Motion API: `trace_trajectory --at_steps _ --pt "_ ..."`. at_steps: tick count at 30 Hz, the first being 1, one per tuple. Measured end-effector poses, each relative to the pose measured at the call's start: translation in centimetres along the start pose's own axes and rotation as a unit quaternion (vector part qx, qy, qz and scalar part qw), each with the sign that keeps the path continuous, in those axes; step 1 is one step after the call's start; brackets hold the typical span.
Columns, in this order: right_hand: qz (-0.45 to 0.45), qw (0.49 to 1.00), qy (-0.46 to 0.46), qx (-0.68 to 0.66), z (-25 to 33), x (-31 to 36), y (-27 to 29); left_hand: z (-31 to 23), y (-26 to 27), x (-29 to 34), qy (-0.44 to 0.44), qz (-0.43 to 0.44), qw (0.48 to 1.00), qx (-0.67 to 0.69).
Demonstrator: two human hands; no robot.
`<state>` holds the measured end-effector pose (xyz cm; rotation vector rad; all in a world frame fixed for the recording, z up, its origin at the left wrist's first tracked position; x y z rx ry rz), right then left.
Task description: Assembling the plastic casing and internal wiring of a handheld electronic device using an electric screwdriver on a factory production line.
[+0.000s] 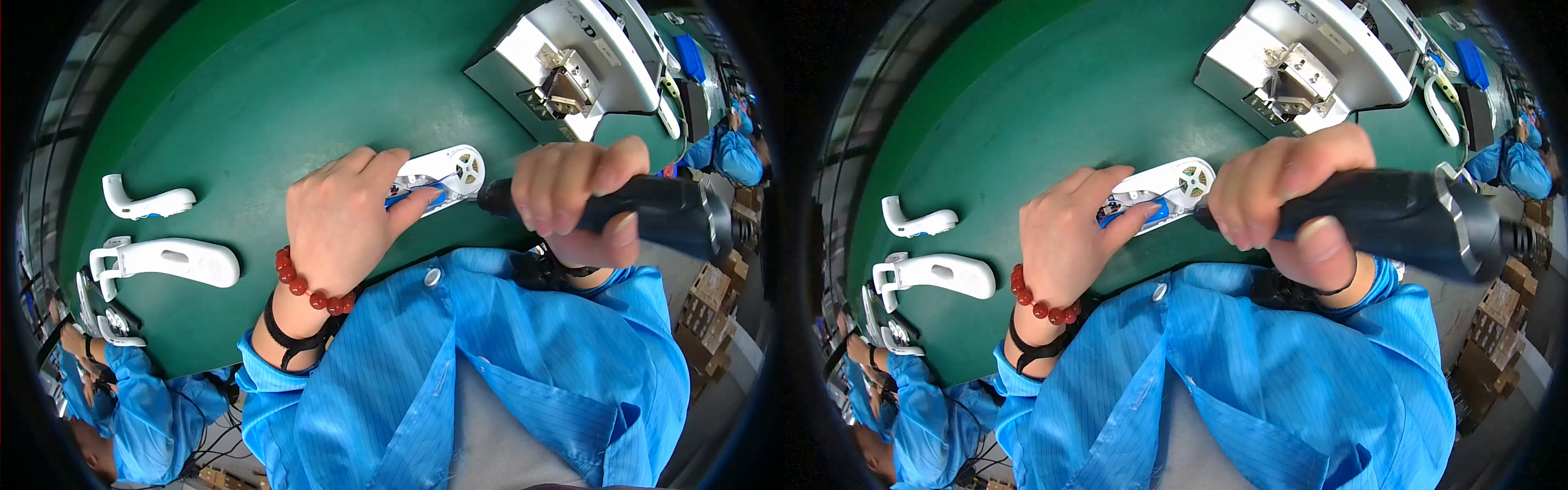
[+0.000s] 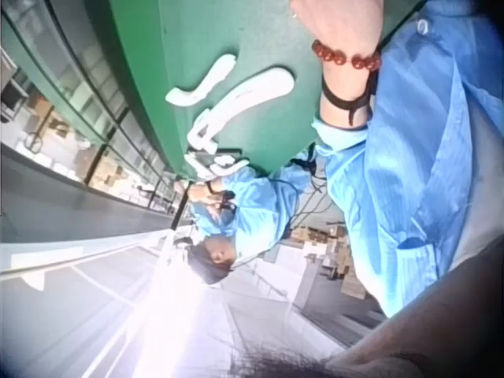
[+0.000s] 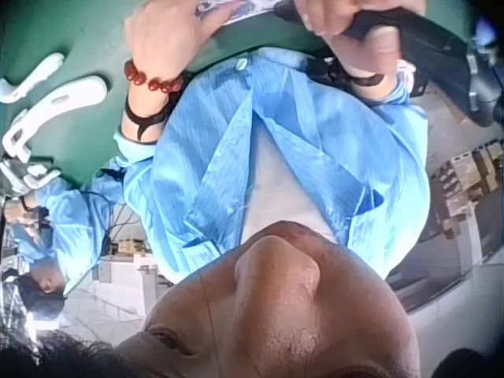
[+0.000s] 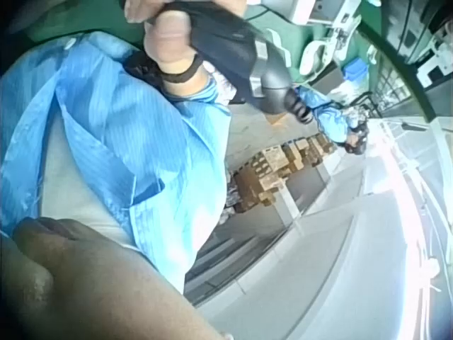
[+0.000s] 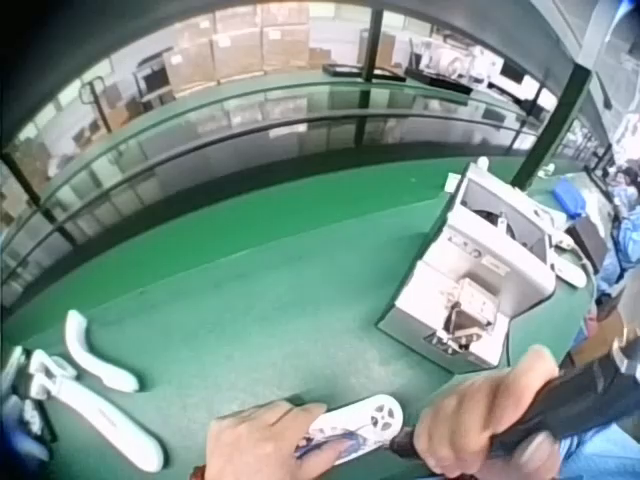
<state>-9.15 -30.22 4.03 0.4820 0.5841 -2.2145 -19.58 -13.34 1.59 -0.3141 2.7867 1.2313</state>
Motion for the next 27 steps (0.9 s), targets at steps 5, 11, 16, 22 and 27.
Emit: trace_trajectory --at_steps 5,11,16,22,27 --pt "0.011 0.999 -0.026 -0.038 0.3 -1.0 0.8 0.1 0.0 0.0 0.017 0.007 1.0 -0.002" --pt "0.036 0.997 -0.063 0.001 0.8 -0.7 0.9 -0.1 0.0 0.0 0.009 0.004 1.0 -0.002" --pt "0.01 0.997 -0.062 0.047 0.2 -0.3 0.5 0.0 0.0 0.0 0.011 0.005 1.0 0.002" --pt "0.013 0.999 -0.046 0.021 -0.3 -0.4 0.3 0.0 -0.1 0.0 0.016 0.007 1.0 0.001" --pt "0.023 0.998 -0.023 -0.048 0.4 -1.3 1.1 -0.2 0.1 -0.1 0.014 0.005 1.0 -0.001"
Point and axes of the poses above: each hand's wrist, its own x-axis away from the middle knuckle, its own y-axis out of the back of the hand, z = x × y, the point moved 3 cm from there along -x, towards the middle knuckle, and after that the axes turned 11 degrees about x, right-handed, at the moved point
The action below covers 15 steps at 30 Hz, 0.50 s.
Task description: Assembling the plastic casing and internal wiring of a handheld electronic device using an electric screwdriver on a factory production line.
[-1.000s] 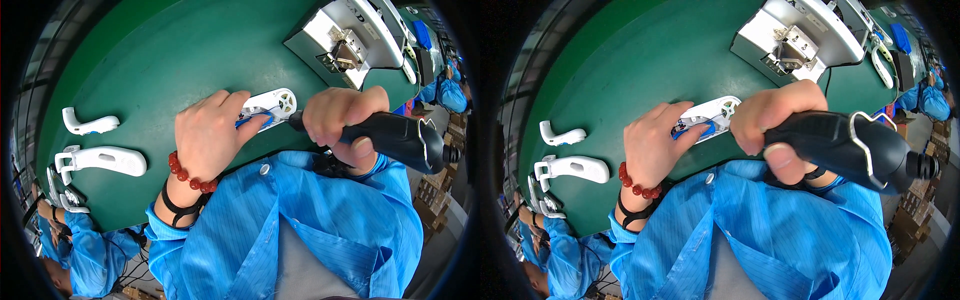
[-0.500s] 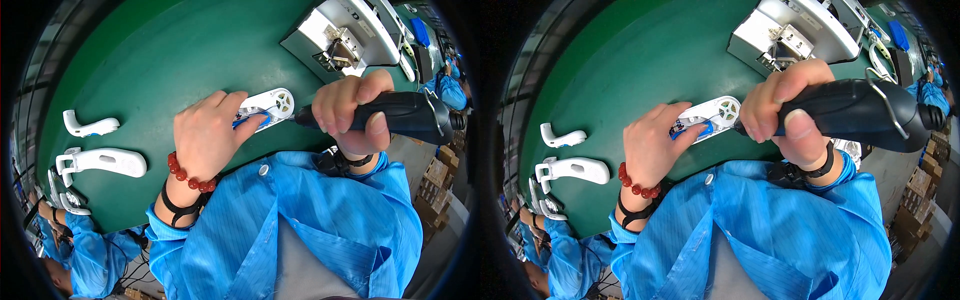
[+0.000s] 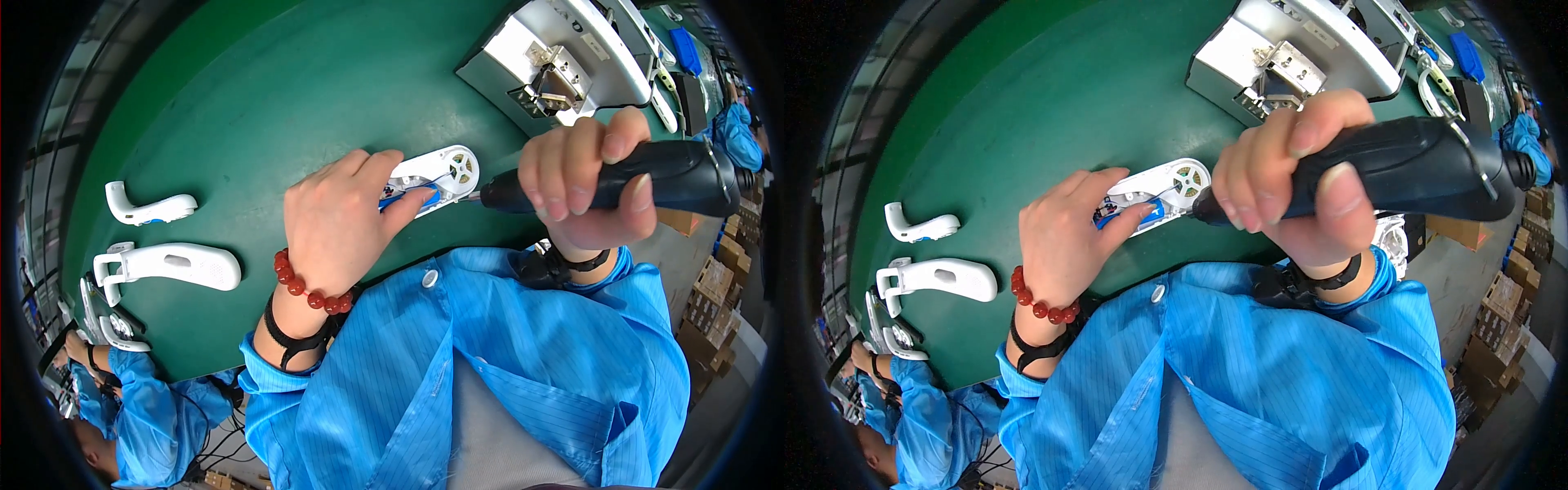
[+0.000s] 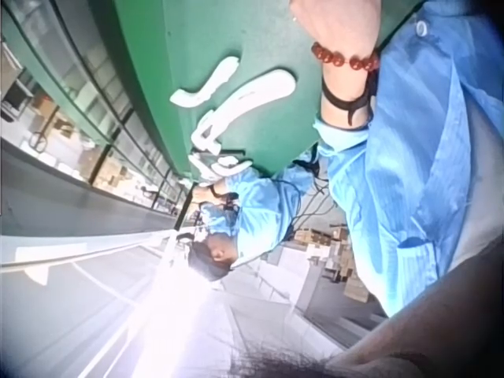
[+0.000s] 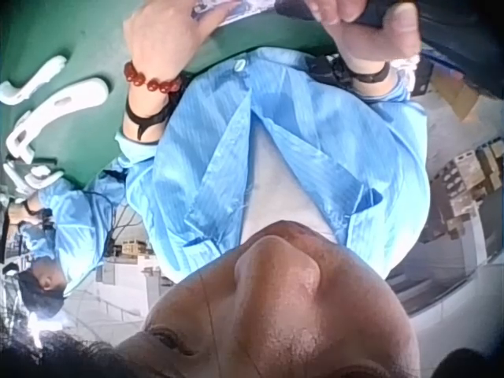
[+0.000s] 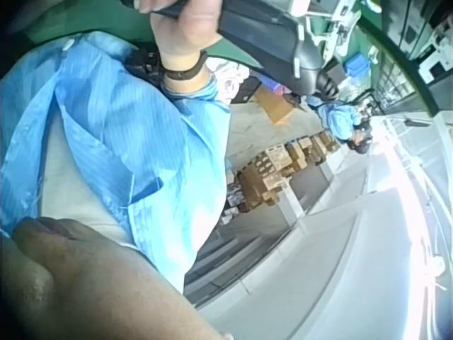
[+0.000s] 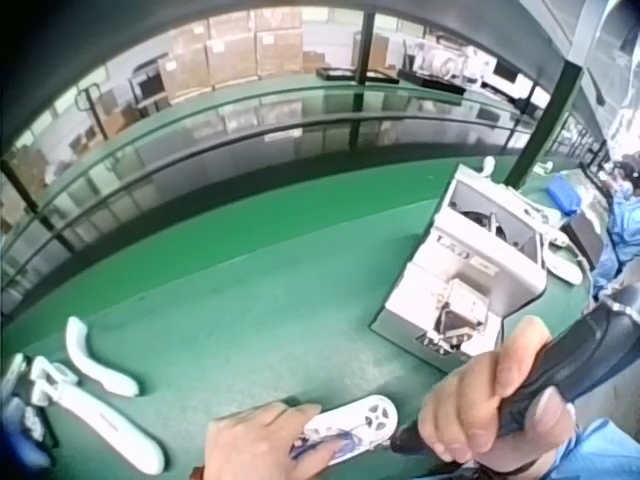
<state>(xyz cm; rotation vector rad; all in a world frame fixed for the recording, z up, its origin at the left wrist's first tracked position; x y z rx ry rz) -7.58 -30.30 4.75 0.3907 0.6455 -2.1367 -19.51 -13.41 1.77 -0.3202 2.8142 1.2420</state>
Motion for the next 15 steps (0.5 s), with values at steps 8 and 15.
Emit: trace_trajectory --at_steps 8,15 --pt "0.032 0.999 0.0 -0.029 1.7 -0.6 1.6 -0.1 0.0 0.0 0.055 0.036 0.998 0.014" --pt "0.052 0.996 0.042 -0.061 2.7 -2.2 -0.1 -3.5 1.3 0.4 -0.096 -0.04 0.992 0.066"
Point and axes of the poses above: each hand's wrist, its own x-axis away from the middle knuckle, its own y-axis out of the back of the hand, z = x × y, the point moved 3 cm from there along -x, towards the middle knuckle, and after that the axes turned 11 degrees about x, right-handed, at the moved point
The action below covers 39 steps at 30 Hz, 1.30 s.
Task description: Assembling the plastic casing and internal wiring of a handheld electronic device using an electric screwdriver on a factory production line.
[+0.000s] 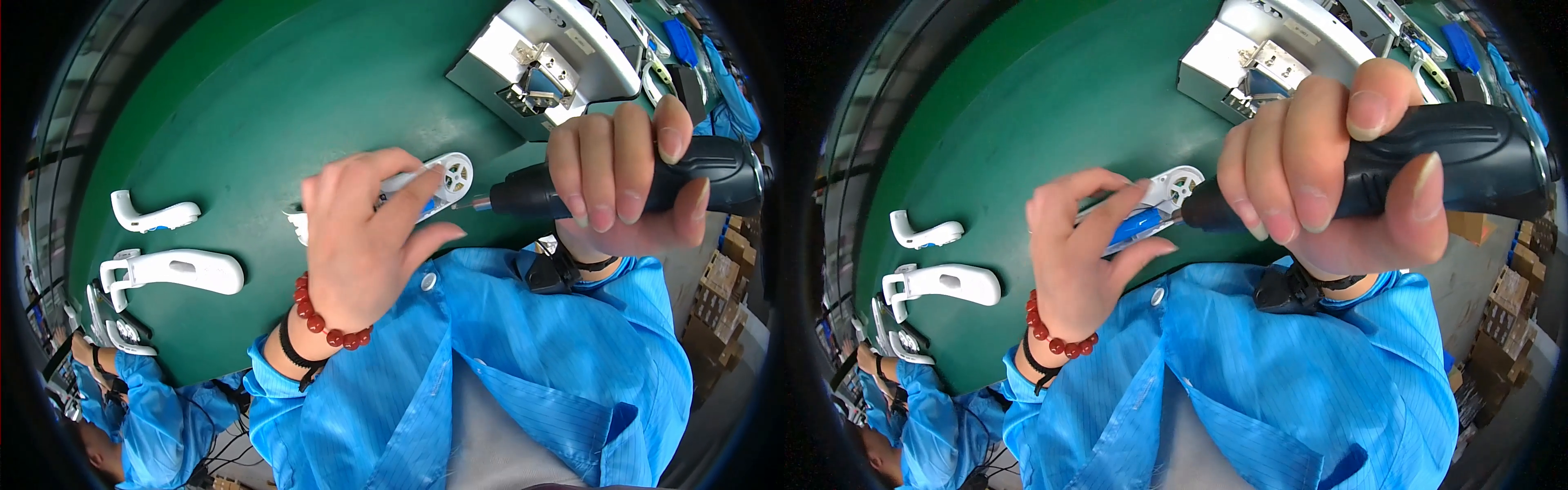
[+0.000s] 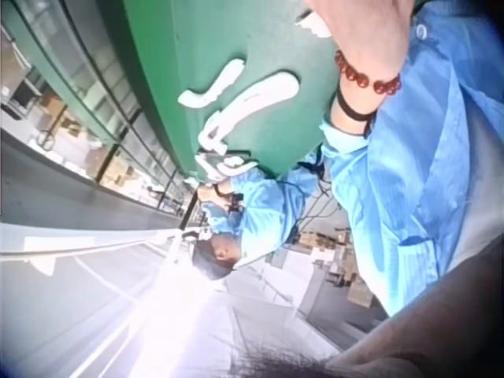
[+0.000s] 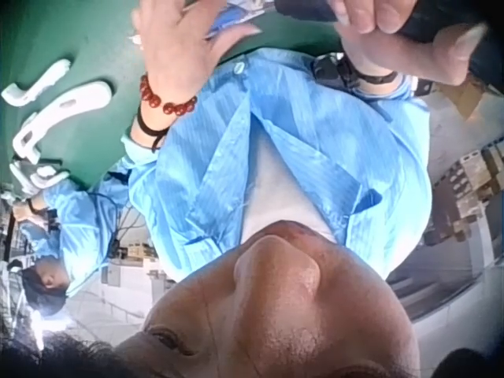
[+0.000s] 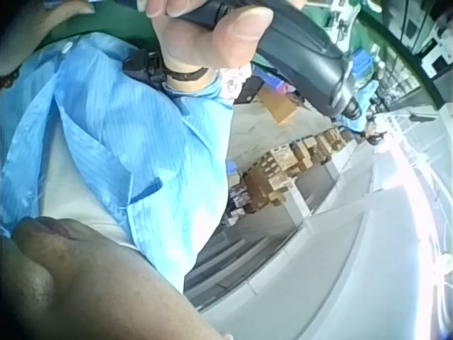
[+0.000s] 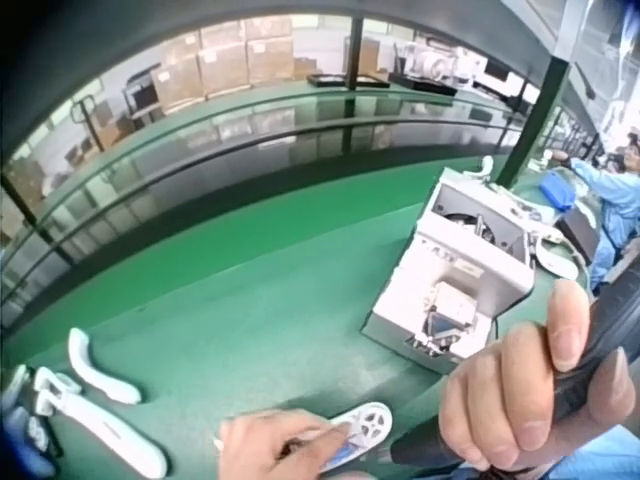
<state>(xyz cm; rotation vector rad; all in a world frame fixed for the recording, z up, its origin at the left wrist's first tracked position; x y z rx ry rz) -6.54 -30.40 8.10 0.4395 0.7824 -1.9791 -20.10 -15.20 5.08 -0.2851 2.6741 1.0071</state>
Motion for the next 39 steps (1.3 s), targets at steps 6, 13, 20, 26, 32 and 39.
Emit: trace_trajectory --at_steps 6,13,20,26,32,39 --pt "0.015 1.0 0.004 -0.015 -0.8 -0.7 -1.1 1.3 -1.4 0.7 -0.019 -0.052 0.993 0.105" --pt "0.02 1.0 0.018 0.008 -0.8 -0.9 -2.0 1.3 -1.6 0.7 0.003 -0.077 0.992 0.104" --pt "0.042 0.997 0.005 0.071 -1.0 -0.5 -2.5 1.5 -1.8 0.5 -0.005 -0.066 0.994 0.082" --pt "0.047 0.995 0.013 0.087 -2.6 0.0 -2.8 1.5 -1.4 0.9 -0.013 -0.058 0.997 0.056" --pt "0.035 0.989 -0.019 0.14 -3.0 -0.1 -3.3 2.0 -0.7 0.7 0.04 0.071 0.995 -0.063" --pt "0.031 0.988 -0.023 0.15 -4.6 0.1 -3.4 3.2 -0.9 0.8 0.042 0.077 0.993 -0.077"
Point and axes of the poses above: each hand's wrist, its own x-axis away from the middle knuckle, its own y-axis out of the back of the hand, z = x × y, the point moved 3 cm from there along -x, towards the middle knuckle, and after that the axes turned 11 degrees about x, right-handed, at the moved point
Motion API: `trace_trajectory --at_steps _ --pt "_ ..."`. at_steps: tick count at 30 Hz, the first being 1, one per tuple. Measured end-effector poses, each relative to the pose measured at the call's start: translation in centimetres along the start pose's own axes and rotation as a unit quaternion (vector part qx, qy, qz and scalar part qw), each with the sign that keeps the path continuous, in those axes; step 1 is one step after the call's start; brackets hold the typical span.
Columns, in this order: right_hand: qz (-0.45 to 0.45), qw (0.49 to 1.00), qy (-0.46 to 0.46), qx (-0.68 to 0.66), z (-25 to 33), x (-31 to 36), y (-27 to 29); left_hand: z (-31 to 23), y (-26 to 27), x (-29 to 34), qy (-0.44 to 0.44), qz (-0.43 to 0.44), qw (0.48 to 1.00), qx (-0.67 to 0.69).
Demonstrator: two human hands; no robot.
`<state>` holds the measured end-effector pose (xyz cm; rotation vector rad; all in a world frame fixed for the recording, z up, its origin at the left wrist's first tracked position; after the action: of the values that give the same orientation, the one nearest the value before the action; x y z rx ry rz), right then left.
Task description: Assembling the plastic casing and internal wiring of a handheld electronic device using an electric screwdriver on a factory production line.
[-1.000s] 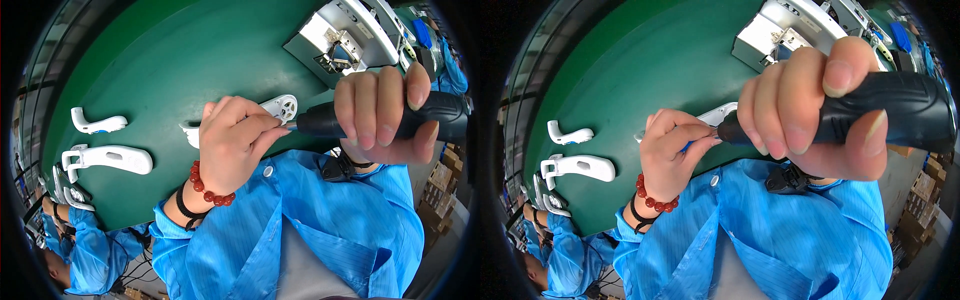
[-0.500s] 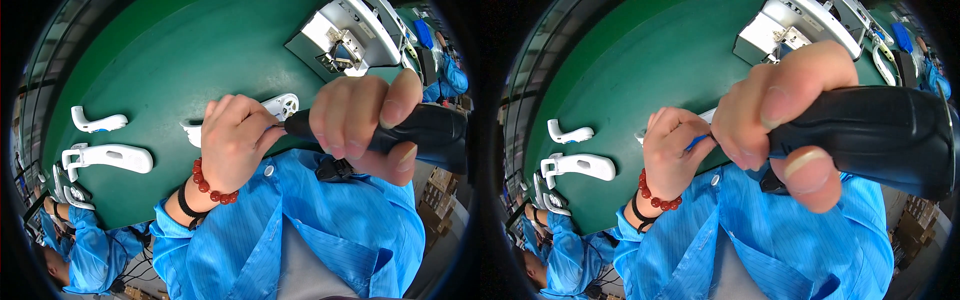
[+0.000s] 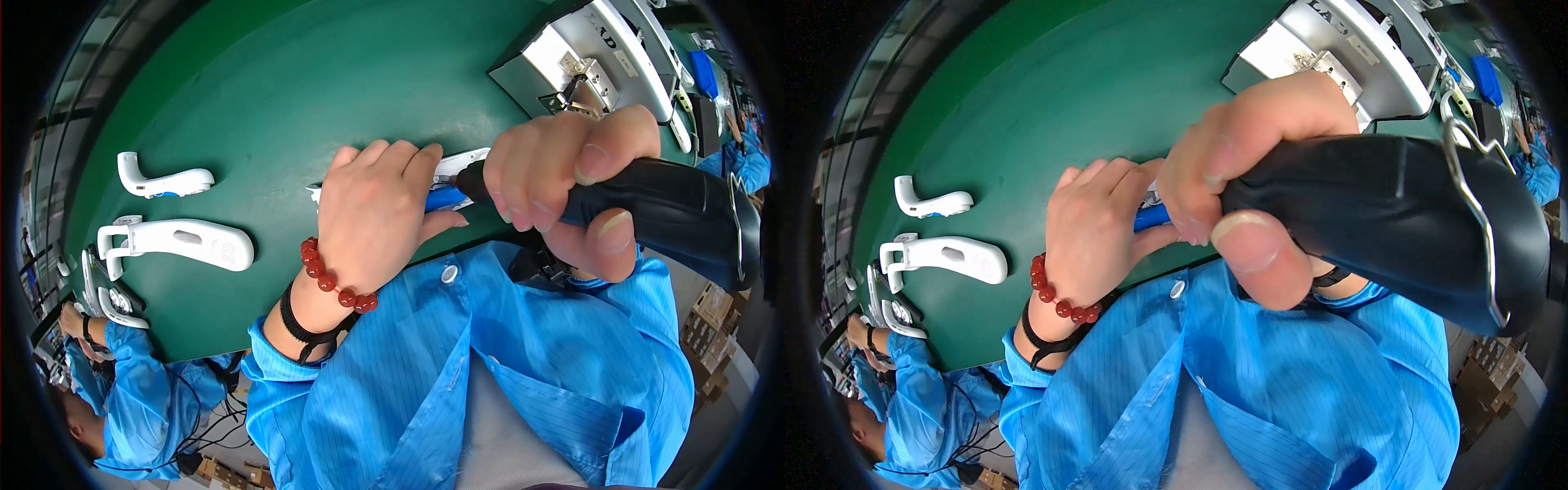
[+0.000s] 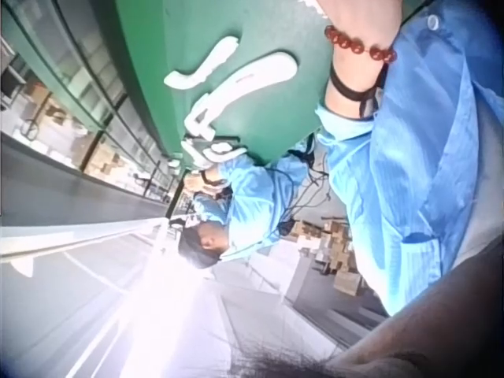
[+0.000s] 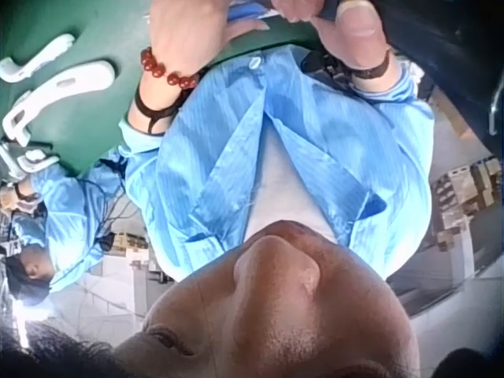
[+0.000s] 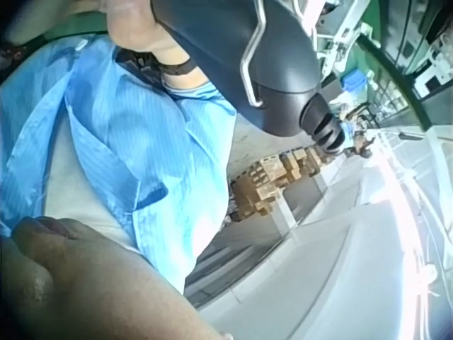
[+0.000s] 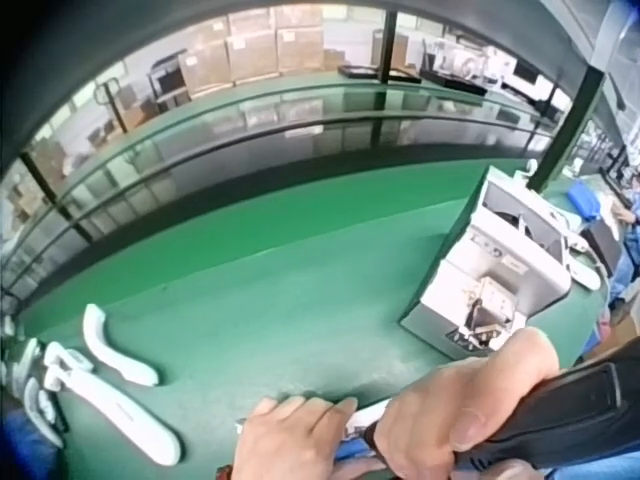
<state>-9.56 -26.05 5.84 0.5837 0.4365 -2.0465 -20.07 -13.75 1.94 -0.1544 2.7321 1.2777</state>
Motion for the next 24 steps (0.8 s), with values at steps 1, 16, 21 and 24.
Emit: trace_trajectory --at_steps 1,16,21,24 --pt "0.0 1.0 -0.001 -0.001 -0.1 0.0 -0.1 0.1 0.0 0.0 -0.001 0.0 1.0 -0.001" --pt "0.034 0.997 -0.055 0.046 0.6 0.1 -0.6 -0.1 -0.1 -0.6 -0.027 0.008 0.999 -0.026" --pt "-0.016 0.994 -0.087 0.067 -0.5 0.4 -0.6 -0.2 0.5 -0.3 -0.031 0.027 0.999 -0.026" --pt "-0.072 0.993 0.055 -0.075 1.4 -0.7 2.1 -0.1 0.4 0.0 -0.008 0.046 0.998 -0.043"
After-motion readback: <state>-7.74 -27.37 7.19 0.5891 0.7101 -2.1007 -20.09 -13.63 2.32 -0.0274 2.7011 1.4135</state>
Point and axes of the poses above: each hand's wrist, its own x-axis away from the middle knuckle, its own y-axis out of the back of the hand, z = x × y, the point moved 3 cm from there along -x, towards the middle knuckle, and after that the axes turned 11 degrees about x, right-handed, at the moved point
